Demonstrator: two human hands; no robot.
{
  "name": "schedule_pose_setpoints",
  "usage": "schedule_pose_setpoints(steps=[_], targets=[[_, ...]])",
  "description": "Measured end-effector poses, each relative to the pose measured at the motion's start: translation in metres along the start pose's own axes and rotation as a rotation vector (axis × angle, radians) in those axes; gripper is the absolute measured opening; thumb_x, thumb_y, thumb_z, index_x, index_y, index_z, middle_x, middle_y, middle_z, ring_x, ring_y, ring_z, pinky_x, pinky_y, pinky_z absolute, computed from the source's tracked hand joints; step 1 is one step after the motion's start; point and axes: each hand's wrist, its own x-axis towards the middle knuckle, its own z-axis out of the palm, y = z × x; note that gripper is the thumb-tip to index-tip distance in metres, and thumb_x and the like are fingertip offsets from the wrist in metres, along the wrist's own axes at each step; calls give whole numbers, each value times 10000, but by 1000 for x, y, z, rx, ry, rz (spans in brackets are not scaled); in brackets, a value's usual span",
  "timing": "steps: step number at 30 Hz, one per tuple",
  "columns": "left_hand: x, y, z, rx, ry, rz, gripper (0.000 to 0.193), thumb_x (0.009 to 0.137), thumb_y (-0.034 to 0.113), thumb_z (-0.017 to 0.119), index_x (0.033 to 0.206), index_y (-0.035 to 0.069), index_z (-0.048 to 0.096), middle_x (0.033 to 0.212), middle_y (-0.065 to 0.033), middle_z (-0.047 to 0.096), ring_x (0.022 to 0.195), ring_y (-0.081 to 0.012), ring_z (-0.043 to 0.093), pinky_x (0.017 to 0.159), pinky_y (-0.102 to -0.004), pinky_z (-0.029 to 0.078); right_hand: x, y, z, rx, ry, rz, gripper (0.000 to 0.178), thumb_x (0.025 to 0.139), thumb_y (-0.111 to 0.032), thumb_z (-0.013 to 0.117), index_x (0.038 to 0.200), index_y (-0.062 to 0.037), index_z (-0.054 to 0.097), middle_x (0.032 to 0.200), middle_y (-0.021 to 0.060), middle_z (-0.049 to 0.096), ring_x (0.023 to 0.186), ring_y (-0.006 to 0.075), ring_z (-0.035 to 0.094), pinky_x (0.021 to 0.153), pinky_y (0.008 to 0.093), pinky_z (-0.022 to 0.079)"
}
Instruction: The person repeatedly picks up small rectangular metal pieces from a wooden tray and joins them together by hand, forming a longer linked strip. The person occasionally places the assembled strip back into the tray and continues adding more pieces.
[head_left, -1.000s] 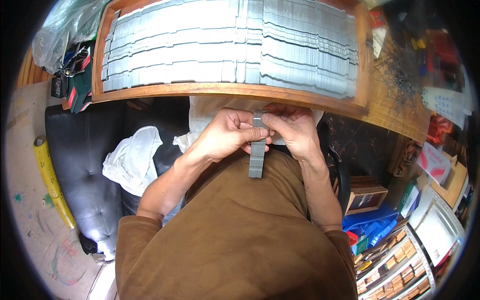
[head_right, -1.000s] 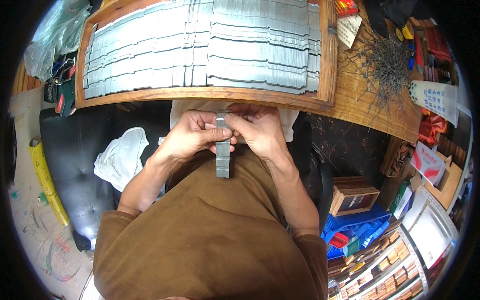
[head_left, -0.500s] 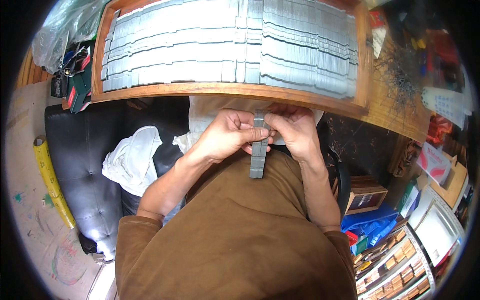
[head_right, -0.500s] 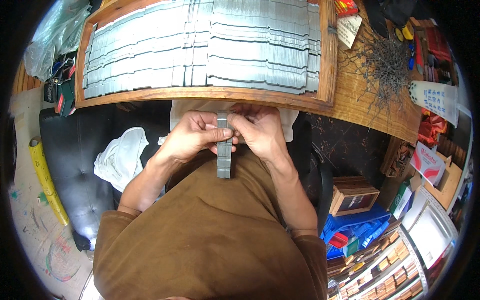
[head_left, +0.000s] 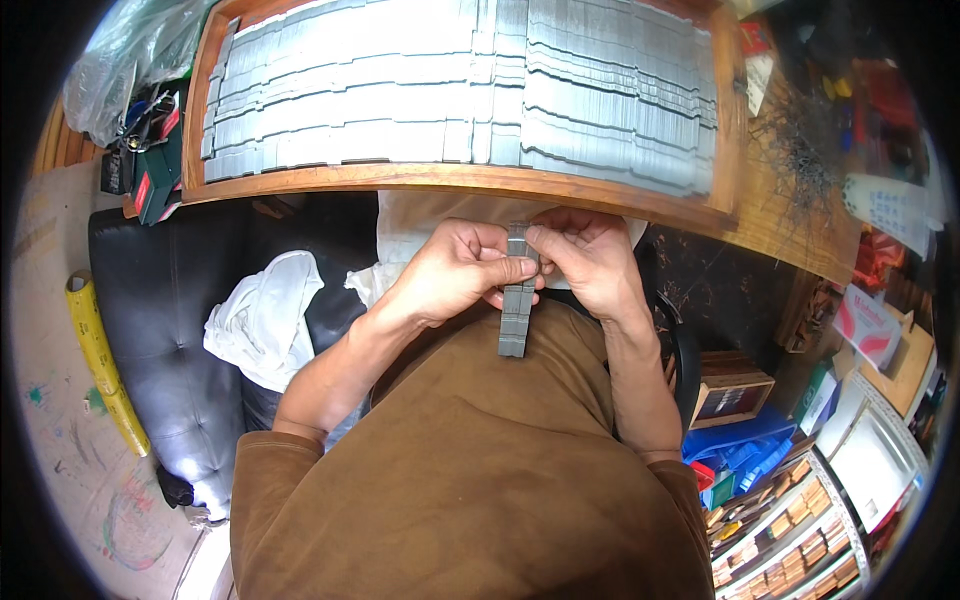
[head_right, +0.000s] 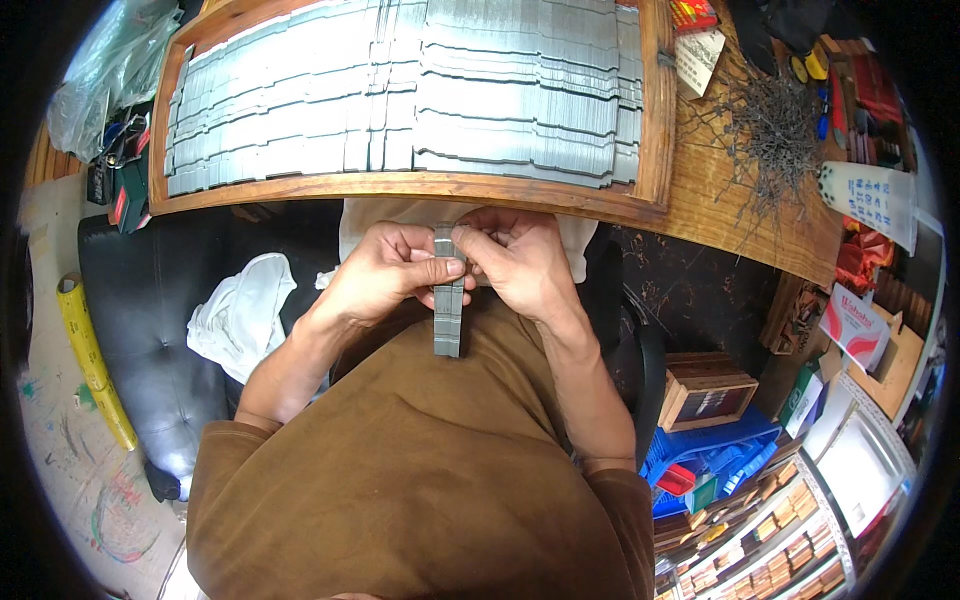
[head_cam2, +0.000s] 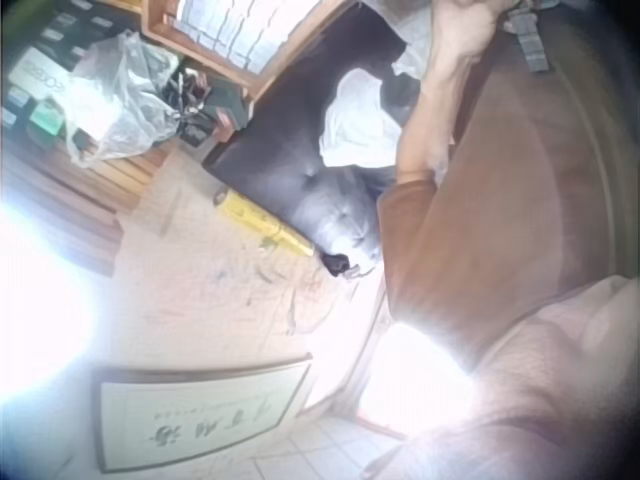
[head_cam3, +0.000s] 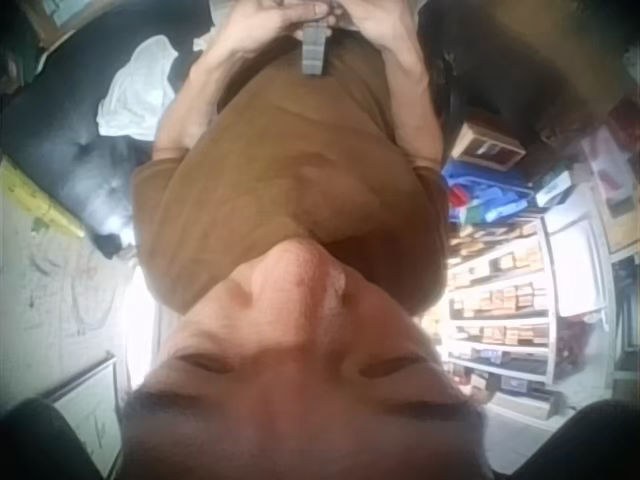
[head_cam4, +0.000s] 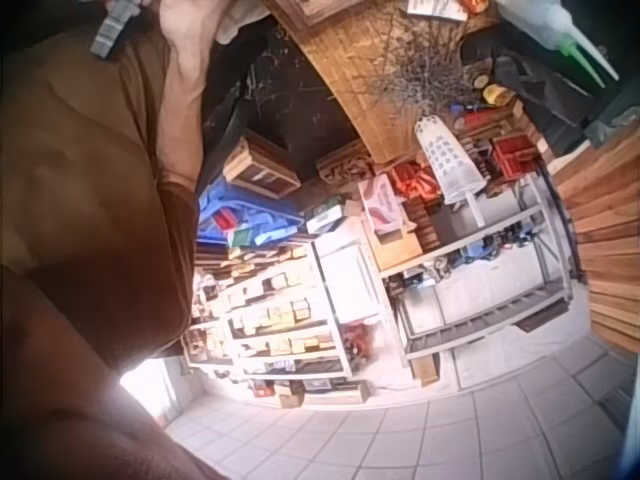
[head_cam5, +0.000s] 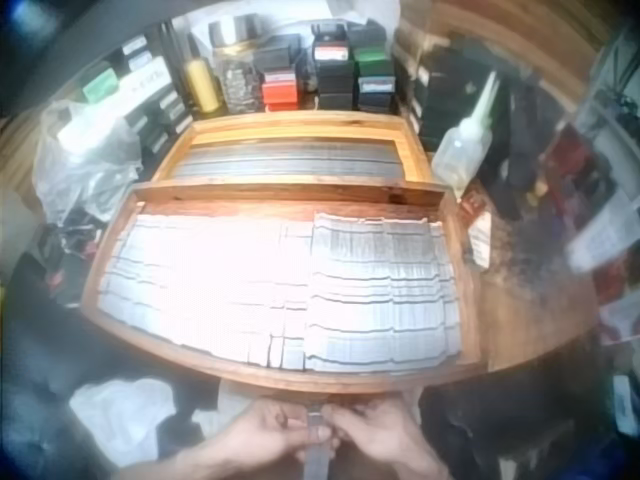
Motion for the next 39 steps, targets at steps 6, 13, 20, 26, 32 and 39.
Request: schedule_pose_setpoints(steps=[6,13,20,26,32,39], targets=[[1,1,1,8,11,0,184,938,176,695,1011,8,707,892,-55,744,764,-100,703,587,-191,504,-1,-1,3,23,18,-44,102,881,-34,691,931,54,678,758,68,668,628,98,586,584,239,476],[2,0,2,21,20,12,193,935,186,702,976,-2,701,874,-70,742,758,-100,702,582,-192,503,-3,-4,4,15,41,-58,113,889,-50,684,907,61,681,731,59,660,607,92,576,571,232,473],[-1,5,1,-61,33,-32,213,951,179,679,1024,-22,673,922,-97,736,793,-130,718,618,-206,530,-33,-14,-23,11,129,24,157,883,-95,700,937,53,693,751,61,661,623,99,579,573,233,464],[-1,6,-4,-71,2,-58,265,926,179,712,1078,-29,651,945,-134,736,827,-178,734,633,-216,549,-94,-88,-127,270,441,-413,177,942,-181,636,1008,-18,639,846,39,624,710,103,561,650,221,457],[-1,10,1,-50,-8,-63,249,939,178,694,1078,-24,654,943,-123,734,819,-171,731,636,-225,545,-97,-93,-161,273,803,-523,183,965,-128,616,1085,4,654,884,41,655,718,88,552,689,235,459],[-3,12,5,-7,-30,-111,224,948,202,686,1052,5,670,919,-75,733,815,-135,720,632,-220,526,-54,-42,-35,-44,135,-96,152,881,-64,723,975,55,709,844,100,714,670,101,647,618,217,537]])
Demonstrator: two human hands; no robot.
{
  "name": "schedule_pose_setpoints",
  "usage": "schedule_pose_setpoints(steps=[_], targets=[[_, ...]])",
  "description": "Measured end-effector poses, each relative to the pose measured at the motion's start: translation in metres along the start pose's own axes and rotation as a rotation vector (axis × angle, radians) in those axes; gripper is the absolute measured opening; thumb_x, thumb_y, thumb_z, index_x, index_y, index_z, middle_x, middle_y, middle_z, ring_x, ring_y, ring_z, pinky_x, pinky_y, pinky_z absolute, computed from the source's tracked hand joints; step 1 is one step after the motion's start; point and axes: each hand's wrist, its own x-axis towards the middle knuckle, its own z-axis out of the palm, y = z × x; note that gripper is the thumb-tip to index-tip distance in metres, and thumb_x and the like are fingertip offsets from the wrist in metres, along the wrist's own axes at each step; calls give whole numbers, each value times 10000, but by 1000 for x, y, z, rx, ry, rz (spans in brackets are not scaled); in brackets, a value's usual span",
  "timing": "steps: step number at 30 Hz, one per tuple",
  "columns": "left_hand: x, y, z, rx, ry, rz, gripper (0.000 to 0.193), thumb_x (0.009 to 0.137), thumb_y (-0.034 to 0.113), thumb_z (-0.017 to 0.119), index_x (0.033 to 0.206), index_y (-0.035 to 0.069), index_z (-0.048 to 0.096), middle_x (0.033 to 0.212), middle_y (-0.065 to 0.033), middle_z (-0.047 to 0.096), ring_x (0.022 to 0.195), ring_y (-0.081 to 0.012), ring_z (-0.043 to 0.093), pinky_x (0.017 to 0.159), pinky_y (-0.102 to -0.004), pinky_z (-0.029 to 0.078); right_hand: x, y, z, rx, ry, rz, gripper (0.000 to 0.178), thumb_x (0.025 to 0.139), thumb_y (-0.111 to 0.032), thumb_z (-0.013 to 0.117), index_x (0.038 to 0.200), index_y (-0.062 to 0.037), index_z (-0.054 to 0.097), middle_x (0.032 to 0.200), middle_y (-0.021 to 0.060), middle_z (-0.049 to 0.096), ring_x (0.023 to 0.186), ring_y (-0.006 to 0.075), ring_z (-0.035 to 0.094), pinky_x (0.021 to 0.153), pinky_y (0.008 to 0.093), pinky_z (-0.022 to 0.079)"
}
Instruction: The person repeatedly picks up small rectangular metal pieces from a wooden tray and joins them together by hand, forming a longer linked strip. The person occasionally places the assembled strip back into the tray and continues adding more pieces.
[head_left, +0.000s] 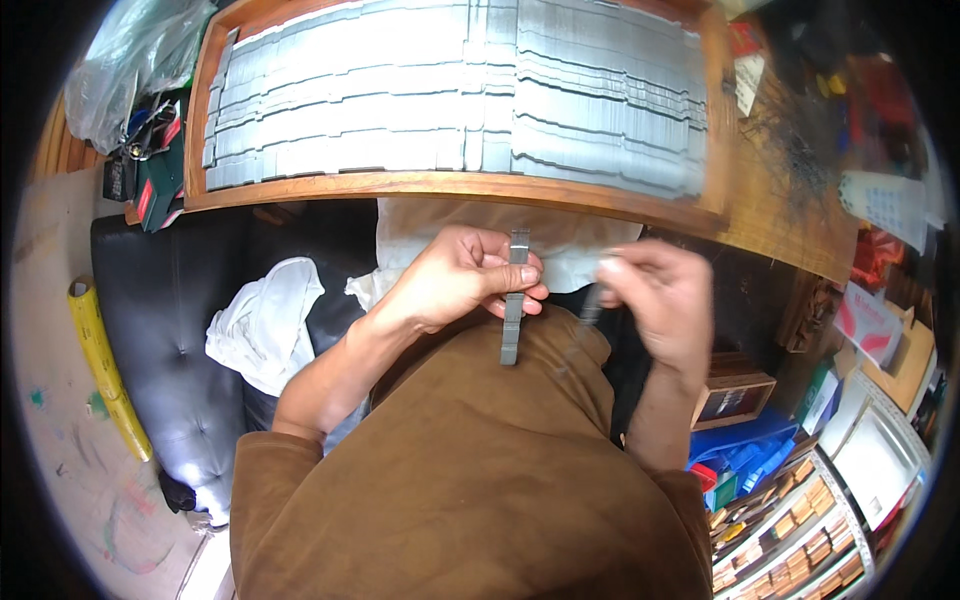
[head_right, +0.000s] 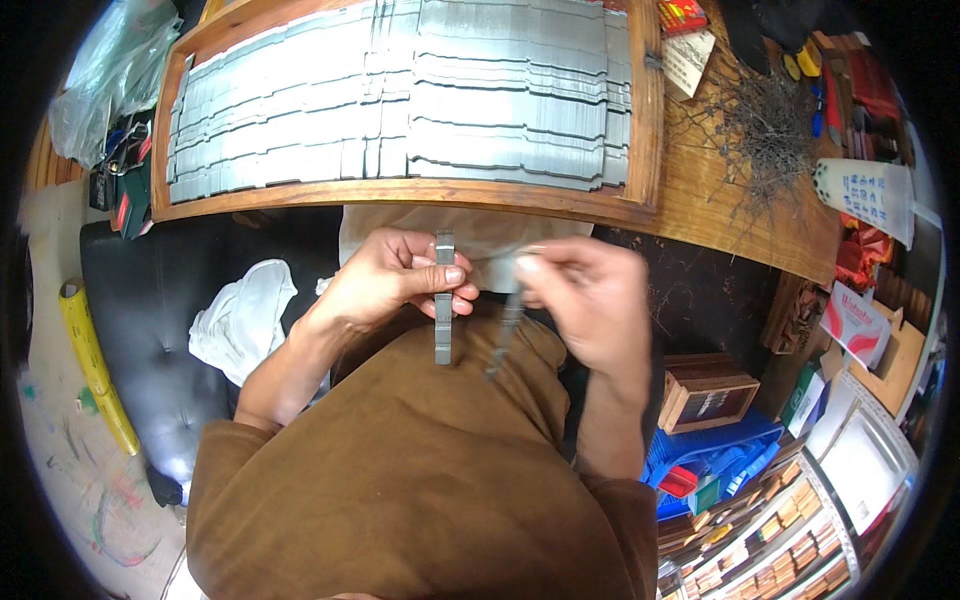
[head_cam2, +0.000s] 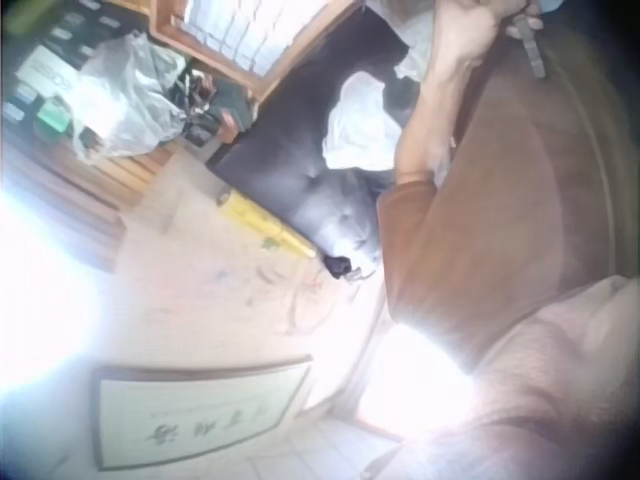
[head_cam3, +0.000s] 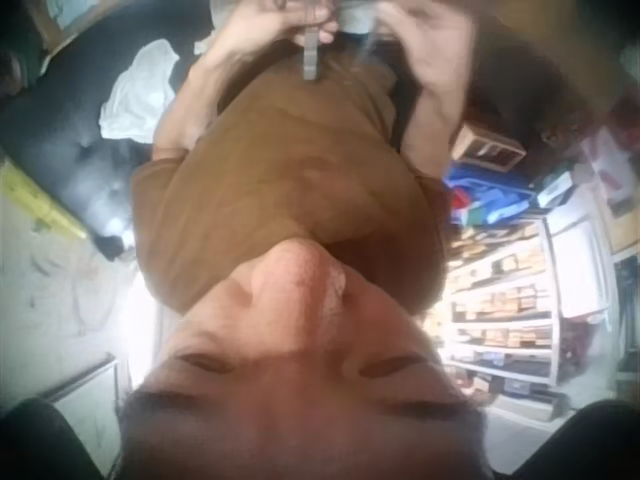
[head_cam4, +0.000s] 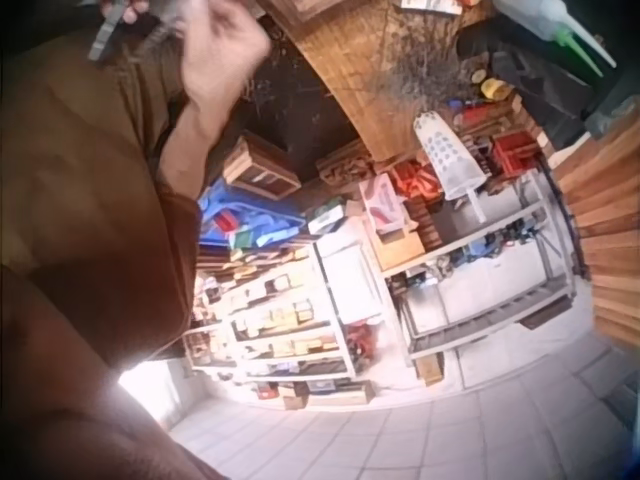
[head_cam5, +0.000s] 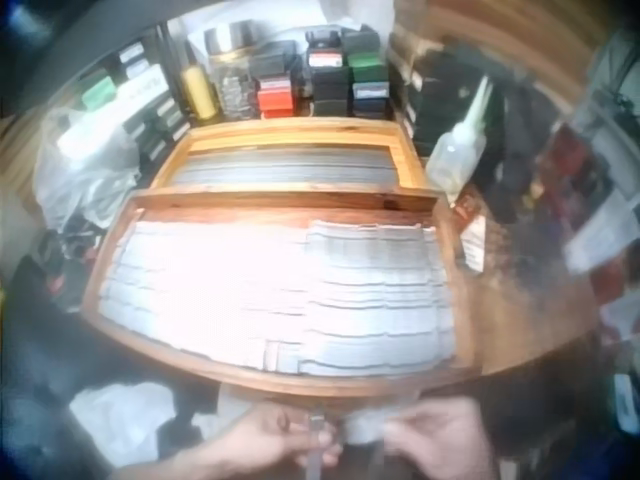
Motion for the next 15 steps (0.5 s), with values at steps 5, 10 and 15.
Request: schedule_pose_setpoints(steps=[5,10,15], targets=[[3,-7,-1,17,-34,16,219,943,203,693,1033,4,683,895,-76,736,799,-134,716,628,-223,534,27,34,30,173,-144,129,201,904,-85,720,1000,85,676,841,100,703,725,111,659,631,240,547],[3,-11,-4,-20,-20,31,198,948,187,685,1026,4,689,891,-84,737,782,-133,710,632,-227,542,37,43,37,81,-165,105,177,888,-44,730,1013,63,663,876,102,700,729,114,659,657,239,555],[0,-11,-2,-15,-14,71,190,954,169,674,1030,-4,690,891,-85,737,791,-132,713,633,-221,539,39,42,39,55,-212,102,174,879,-46,740,998,56,664,853,84,689,727,107,655,651,231,552]])
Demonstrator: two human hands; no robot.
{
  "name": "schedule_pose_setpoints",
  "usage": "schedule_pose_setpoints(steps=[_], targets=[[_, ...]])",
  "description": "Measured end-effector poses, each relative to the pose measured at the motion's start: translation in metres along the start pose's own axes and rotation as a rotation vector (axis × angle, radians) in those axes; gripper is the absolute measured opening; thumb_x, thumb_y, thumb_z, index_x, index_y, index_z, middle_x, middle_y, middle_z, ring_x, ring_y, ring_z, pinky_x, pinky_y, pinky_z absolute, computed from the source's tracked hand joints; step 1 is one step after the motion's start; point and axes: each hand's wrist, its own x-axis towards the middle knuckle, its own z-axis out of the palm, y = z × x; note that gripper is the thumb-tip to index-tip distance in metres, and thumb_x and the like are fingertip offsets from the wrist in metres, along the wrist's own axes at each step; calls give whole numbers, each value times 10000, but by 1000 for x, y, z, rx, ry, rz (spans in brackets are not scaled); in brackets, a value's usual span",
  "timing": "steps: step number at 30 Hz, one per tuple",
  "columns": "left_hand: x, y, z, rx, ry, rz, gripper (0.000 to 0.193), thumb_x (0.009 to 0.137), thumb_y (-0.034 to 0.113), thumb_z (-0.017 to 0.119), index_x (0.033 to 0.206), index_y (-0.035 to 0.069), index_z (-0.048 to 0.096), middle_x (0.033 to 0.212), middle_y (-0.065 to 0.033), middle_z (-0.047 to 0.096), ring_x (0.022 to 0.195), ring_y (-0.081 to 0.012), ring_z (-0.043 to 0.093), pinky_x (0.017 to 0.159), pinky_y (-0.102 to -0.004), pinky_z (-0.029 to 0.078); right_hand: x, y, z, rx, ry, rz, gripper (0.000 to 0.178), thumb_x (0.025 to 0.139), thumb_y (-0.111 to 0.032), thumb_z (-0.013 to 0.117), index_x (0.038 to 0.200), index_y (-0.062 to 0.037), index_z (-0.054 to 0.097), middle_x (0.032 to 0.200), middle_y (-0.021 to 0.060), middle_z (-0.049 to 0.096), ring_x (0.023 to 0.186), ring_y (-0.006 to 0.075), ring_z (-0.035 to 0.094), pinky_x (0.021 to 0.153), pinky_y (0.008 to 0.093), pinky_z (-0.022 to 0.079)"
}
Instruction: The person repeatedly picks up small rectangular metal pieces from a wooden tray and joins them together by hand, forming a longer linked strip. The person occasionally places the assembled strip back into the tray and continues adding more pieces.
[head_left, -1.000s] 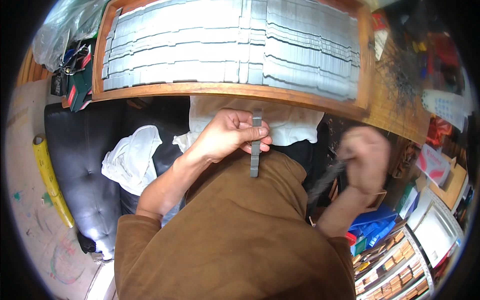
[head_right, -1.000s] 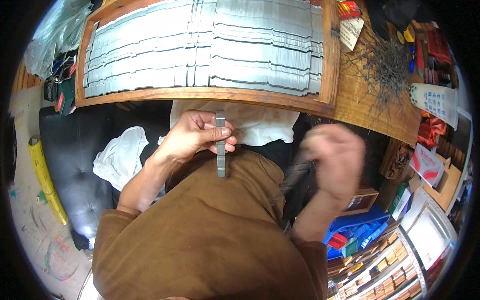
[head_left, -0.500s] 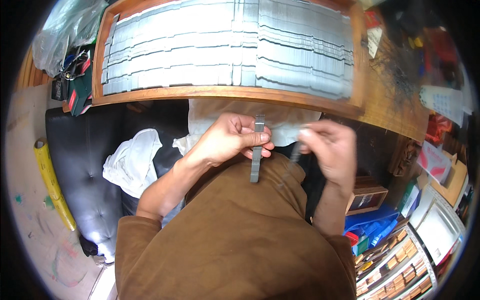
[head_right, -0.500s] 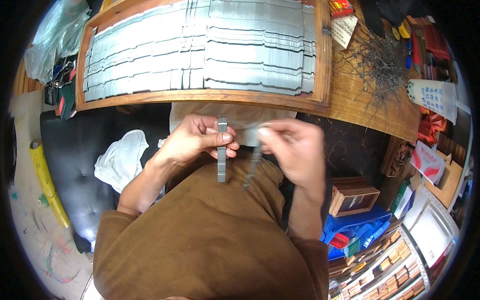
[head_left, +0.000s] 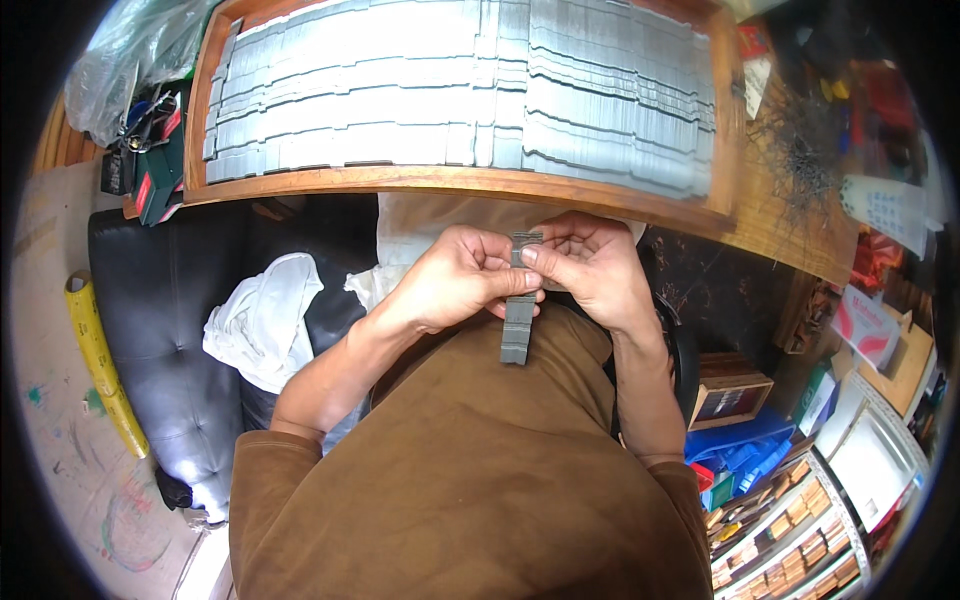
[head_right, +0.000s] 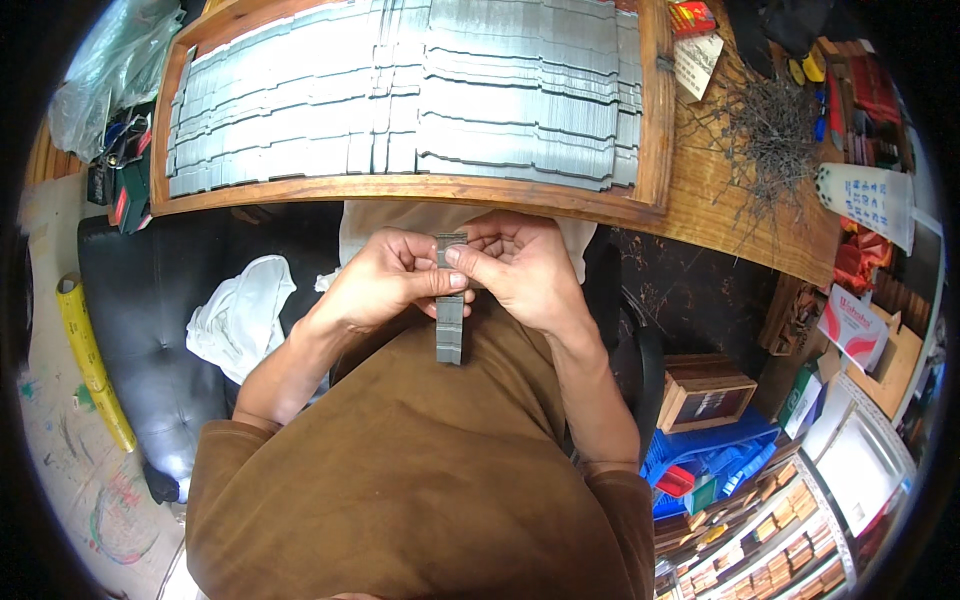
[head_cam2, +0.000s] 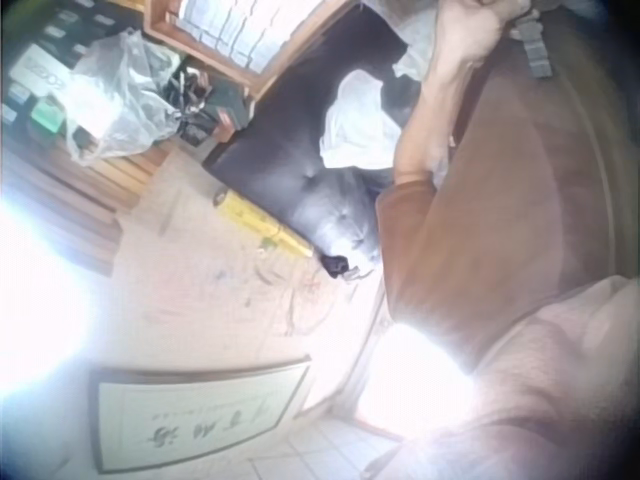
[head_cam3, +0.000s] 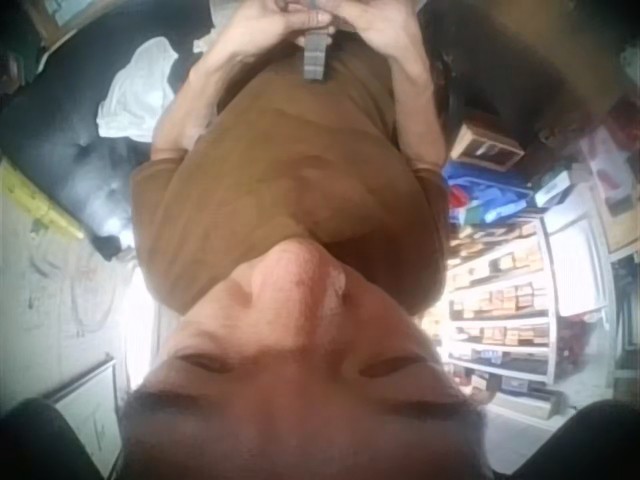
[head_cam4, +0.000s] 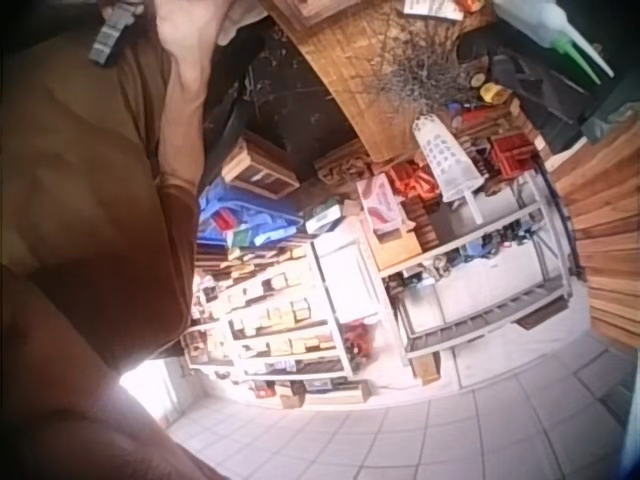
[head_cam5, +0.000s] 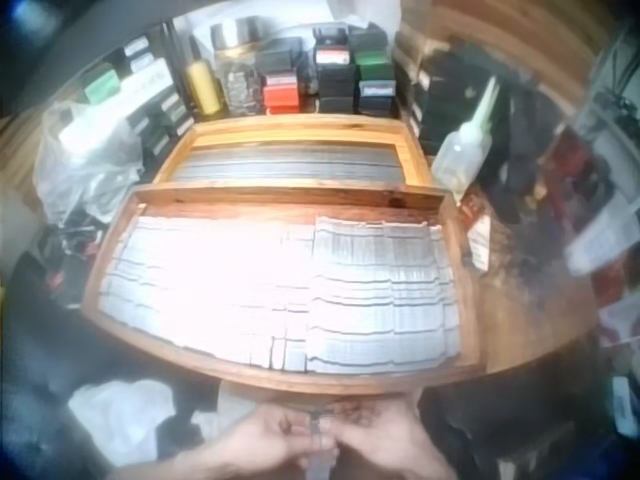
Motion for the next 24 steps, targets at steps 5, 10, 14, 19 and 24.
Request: schedule_pose_setpoints(steps=[5,10,14,19,24], targets=[[-1,10,2,50,26,14,186,943,155,684,1030,-9,690,889,-91,738,794,-131,713,618,-214,531,2,0,1,135,-63,49,184,889,-87,738,1012,34,675,793,61,674,648,93,623,574,211,519],[8,23,-6,40,-30,69,215,939,188,688,1041,-2,693,901,-88,744,785,-147,720,587,-207,518,9,-6,14,399,17,-5,160,895,-56,710,1028,28,683,793,60,679,602,82,602,514,209,495],[8,23,-4,30,-9,143,216,915,167,712,1027,-16,690,878,-92,742,770,-155,721,564,-199,517,10,-5,19,484,50,-40,168,885,-25,704,1042,31,685,814,72,689,597,87,612,501,219,508],[7,23,-7,112,4,69,189,918,135,707,1018,-24,690,882,-86,742,789,-122,707,591,-213,515,6,-15,18,316,-14,0,191,890,-61,716,1051,39,687,843,73,690,620,83,605,517,213,492],[9,10,-7,128,28,35,187,913,131,716,1024,-19,706,893,-84,744,784,-109,691,627,-224,519,4,-5,17,149,5,-5,187,893,-74,726,1028,52,697,848,77,697,670,96,620,554,221,500]])
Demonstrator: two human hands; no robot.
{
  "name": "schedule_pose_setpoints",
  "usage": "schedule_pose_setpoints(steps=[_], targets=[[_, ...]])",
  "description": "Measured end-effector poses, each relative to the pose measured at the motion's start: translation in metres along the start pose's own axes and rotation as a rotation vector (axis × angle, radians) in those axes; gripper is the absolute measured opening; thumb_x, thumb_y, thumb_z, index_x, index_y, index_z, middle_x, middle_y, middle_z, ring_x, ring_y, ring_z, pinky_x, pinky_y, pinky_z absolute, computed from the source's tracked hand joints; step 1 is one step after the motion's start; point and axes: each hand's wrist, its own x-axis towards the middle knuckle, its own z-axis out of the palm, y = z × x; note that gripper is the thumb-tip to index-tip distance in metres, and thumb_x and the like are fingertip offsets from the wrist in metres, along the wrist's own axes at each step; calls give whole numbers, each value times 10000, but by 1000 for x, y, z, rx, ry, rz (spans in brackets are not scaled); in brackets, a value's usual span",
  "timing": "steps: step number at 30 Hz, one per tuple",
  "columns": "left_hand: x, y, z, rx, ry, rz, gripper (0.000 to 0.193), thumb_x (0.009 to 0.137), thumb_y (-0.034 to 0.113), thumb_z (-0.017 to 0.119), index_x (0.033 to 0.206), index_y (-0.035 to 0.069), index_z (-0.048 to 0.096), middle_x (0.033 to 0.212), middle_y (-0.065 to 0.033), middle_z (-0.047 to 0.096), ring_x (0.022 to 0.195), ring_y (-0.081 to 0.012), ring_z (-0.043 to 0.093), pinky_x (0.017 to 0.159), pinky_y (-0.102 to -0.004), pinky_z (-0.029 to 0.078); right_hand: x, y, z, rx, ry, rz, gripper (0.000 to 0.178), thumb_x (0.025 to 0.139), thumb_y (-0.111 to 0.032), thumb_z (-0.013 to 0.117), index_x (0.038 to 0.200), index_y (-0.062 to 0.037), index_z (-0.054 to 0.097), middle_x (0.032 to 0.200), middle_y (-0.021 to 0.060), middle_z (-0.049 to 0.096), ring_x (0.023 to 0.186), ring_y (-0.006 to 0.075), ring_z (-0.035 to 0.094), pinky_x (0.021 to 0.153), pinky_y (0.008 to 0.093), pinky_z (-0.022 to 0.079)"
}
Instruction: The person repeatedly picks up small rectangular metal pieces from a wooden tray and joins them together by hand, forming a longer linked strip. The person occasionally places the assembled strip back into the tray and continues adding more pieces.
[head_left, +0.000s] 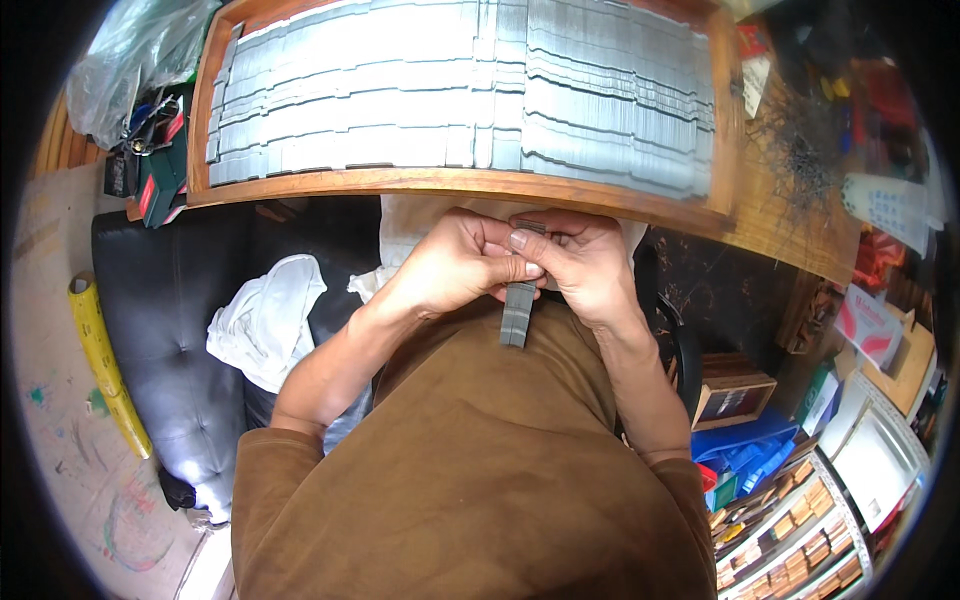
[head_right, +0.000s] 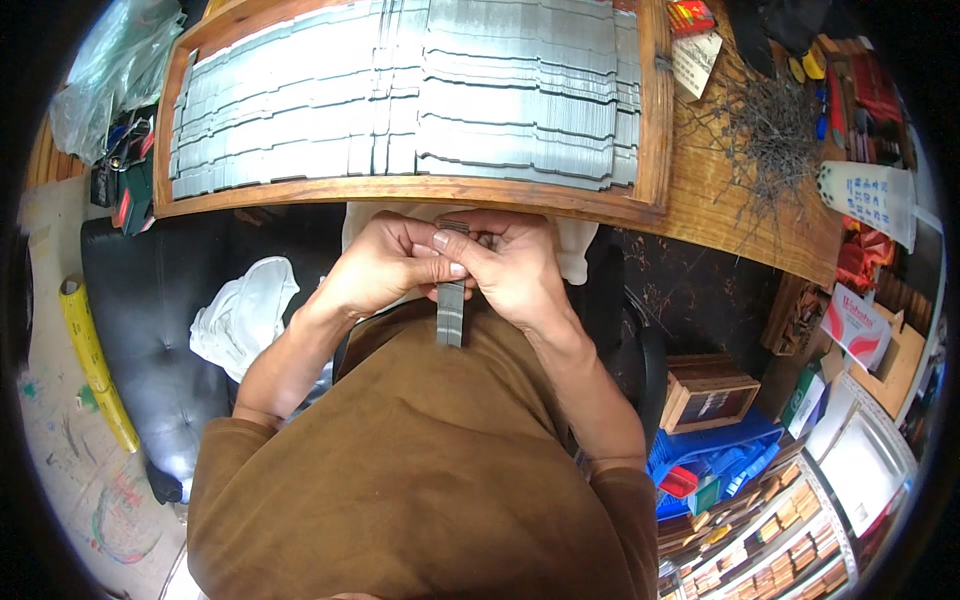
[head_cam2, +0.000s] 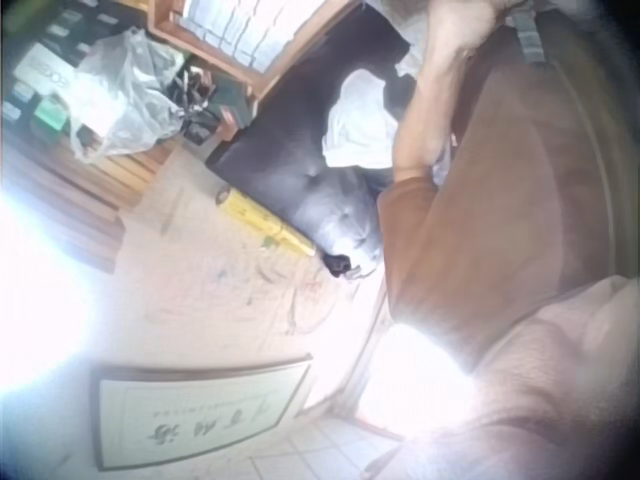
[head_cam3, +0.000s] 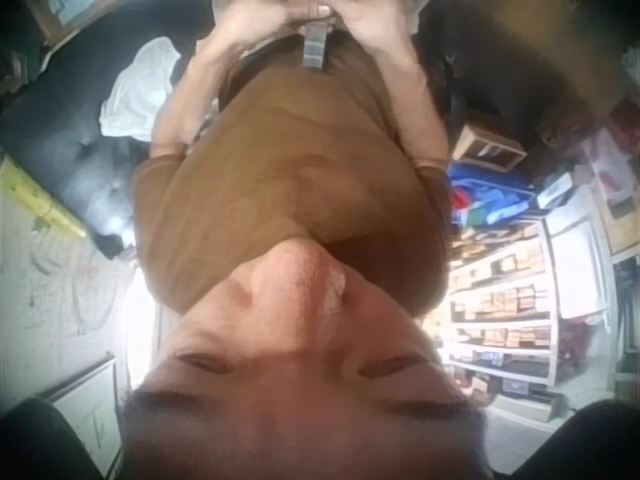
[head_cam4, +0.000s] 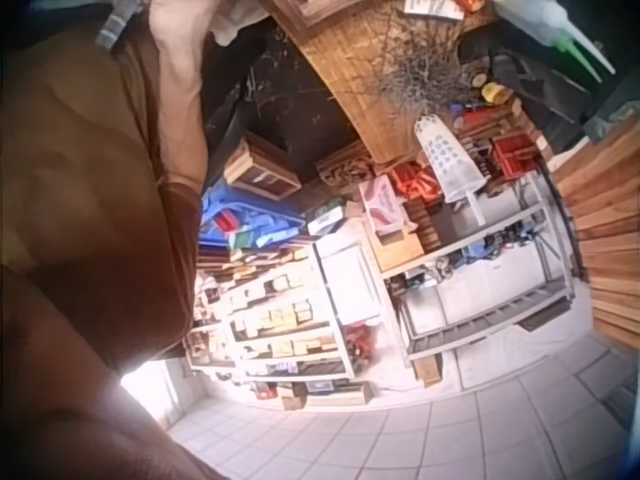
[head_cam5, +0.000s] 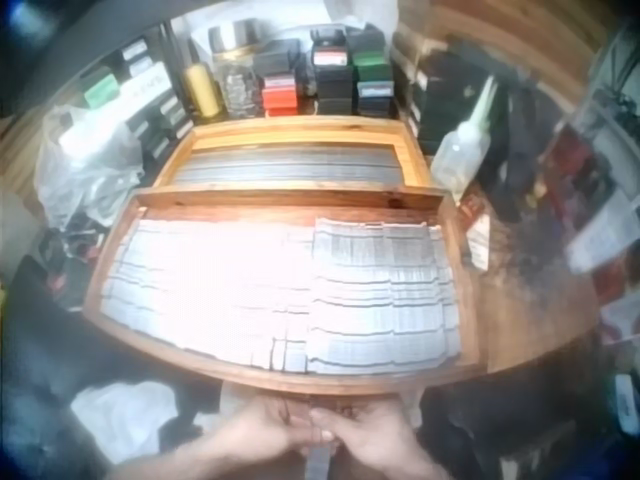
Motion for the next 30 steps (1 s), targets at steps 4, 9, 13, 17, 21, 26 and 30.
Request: schedule_pose_setpoints(steps=[4,9,13,17,21,26,30], targets=[[4,-10,-4,31,15,43,203,914,126,716,1043,-30,709,918,-101,743,809,-125,692,685,-242,547,2,2,-1,-77,17,-108,182,894,-71,726,1026,51,695,839,74,692,668,103,618,556,225,497],[2,-5,-5,2,3,0,204,909,136,722,1039,-21,712,918,-100,742,812,-144,705,672,-245,548,3,1,0,-14,44,-31,173,892,-71,727,1015,46,692,829,72,684,635,100,596,538,227,474],[0,-4,-5,-114,-24,-45,210,907,150,725,1040,-12,711,918,-104,742,817,-169,723,647,-236,553,6,7,-4,33,7,-29,194,893,-62,722,1047,47,676,813,62,670,627,100,591,538,225,470],[-3,-4,-3,-116,-9,-36,226,906,158,727,1049,-15,705,924,-111,743,818,-175,728,639,-229,560,3,3,-9,78,-27,-19,233,889,-45,719,1089,55,652,812,60,656,631,102,596,549,223,481],[-2,-6,-2,-107,-3,-14,229,905,163,730,1045,-17,704,927,-113,744,815,-172,728,649,-231,563,5,9,-9,51,-3,-64,238,882,-26,717,1090,63,644,821,70,651,643,104,604,558,221,489],[-4,-4,-2,-93,10,-27,215,905,172,731,1025,-5,708,923,-100,747,804,-156,725,624,-214,539,1,7,-6,53,61,-57,244,874,-14,719,1087,72,638,823,77,657,653,106,605,572,223,488],[-5,-3,-2,-105,15,-18,206,903,172,731,1019,3,710,920,-88,748,797,-145,724,600,-201,515,-1,8,-8,40,96,-76,226,869,-5,718,1065,71,635,815,83,665,650,111,603,600,231,488]])
